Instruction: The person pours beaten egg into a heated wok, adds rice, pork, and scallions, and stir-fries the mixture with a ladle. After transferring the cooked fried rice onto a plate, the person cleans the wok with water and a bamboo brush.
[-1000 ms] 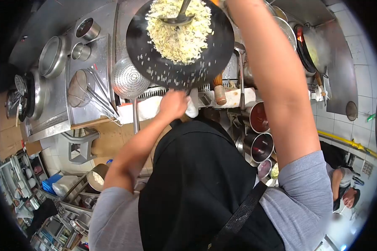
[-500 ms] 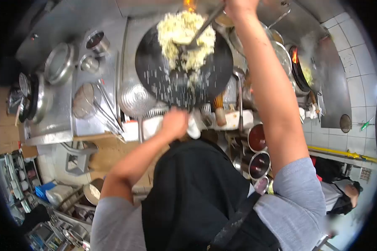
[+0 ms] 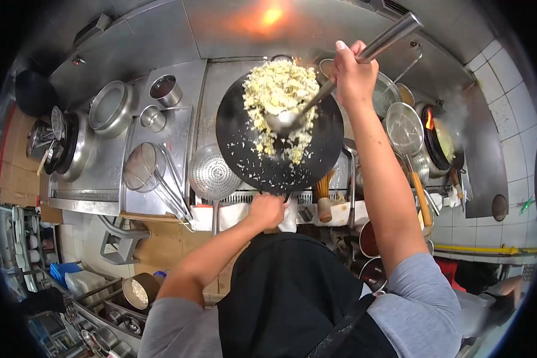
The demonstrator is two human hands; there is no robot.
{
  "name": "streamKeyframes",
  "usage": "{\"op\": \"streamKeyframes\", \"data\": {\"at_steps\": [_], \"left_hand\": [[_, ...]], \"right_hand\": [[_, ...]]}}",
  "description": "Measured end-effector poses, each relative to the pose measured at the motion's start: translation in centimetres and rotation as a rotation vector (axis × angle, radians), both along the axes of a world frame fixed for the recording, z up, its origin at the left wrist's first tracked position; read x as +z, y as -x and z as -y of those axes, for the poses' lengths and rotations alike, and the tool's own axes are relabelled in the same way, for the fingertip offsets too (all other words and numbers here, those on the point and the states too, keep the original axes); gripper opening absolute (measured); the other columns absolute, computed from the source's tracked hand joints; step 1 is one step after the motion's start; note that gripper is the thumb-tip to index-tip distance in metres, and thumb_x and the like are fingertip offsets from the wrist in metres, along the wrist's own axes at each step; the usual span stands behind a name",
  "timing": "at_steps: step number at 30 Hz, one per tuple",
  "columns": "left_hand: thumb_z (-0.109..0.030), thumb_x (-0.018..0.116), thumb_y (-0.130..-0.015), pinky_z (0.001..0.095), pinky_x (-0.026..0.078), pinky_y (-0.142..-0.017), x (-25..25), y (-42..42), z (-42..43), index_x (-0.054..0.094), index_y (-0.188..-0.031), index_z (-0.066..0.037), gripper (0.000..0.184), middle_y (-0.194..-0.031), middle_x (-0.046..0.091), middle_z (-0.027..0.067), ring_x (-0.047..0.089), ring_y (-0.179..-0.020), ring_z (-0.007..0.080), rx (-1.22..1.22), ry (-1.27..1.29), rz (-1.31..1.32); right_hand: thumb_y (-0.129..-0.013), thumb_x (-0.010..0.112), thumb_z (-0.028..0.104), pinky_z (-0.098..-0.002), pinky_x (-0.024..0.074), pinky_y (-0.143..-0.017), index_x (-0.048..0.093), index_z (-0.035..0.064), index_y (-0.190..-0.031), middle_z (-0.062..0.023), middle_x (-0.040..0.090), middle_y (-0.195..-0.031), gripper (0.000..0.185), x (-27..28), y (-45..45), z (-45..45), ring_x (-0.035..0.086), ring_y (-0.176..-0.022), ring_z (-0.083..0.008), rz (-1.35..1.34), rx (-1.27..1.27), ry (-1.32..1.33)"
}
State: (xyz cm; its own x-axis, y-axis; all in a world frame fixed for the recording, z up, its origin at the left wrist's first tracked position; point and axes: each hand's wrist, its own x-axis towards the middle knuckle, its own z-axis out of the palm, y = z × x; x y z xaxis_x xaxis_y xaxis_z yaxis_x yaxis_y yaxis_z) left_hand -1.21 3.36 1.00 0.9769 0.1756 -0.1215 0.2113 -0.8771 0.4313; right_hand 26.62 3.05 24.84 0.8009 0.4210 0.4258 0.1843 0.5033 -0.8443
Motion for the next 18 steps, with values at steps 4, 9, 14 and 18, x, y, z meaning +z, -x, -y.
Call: {"op": "streamKeyframes", "data": {"at_steps": [4,9,14,18], "left_hand": [[-0.027,0.057,-0.094,0.0508,0.05,-0.069,1.6,-3.3,-2.6,0.067,-0.082,-0.004,0.028,-0.082,0.07,0.0189,0.064,-0.081,0.0358,0.048,-0.081,0.196],[-0.033,0.054,-0.098,0.0489,0.052,-0.083,-0.6,-9.3,-5.9,0.072,-0.095,-0.007,0.032,-0.096,0.074,0.0141,0.067,-0.097,0.0345,0.08,-0.108,-0.05],[-0.033,0.056,-0.095,0.0494,0.053,-0.085,-0.3,-9.1,-5.3,0.071,-0.09,-0.003,0.034,-0.089,0.072,0.0188,0.067,-0.092,0.0388,0.136,-0.11,-0.003],[-0.035,0.056,-0.096,0.0493,0.053,-0.085,-1.2,-9.4,-5.1,0.071,-0.086,-0.003,0.037,-0.089,0.072,0.0186,0.067,-0.092,0.0384,0.131,-0.12,0.029]], "right_hand": [[-0.094,0.069,0.01,-0.0284,0.0328,-0.041,0.04,0.0128,-0.074,0.0003,0.044,-0.06,0.036,2.2,1.3,1.4,0.04,-0.047,-0.0103,0.052,-0.062,0.093],[-0.093,0.064,0.006,-0.0303,0.0358,-0.046,0.044,0.0107,-0.076,-0.0019,0.047,-0.06,0.027,8.6,4.6,5.2,0.042,-0.048,-0.0112,0.306,0.21,-0.18],[-0.095,0.065,0.011,-0.0291,0.0383,-0.05,0.046,0.0065,-0.07,-0.002,0.049,-0.059,0.031,-9.7,0.9,1.4,0.046,-0.053,-0.0111,0.611,-0.293,0.055],[-0.097,0.063,0.012,-0.0264,0.0325,-0.05,0.037,0.0085,-0.07,0.0013,0.044,-0.059,0.038,-10.7,0.3,2.2,0.039,-0.054,-0.0074,0.378,0.053,0.24]]}}
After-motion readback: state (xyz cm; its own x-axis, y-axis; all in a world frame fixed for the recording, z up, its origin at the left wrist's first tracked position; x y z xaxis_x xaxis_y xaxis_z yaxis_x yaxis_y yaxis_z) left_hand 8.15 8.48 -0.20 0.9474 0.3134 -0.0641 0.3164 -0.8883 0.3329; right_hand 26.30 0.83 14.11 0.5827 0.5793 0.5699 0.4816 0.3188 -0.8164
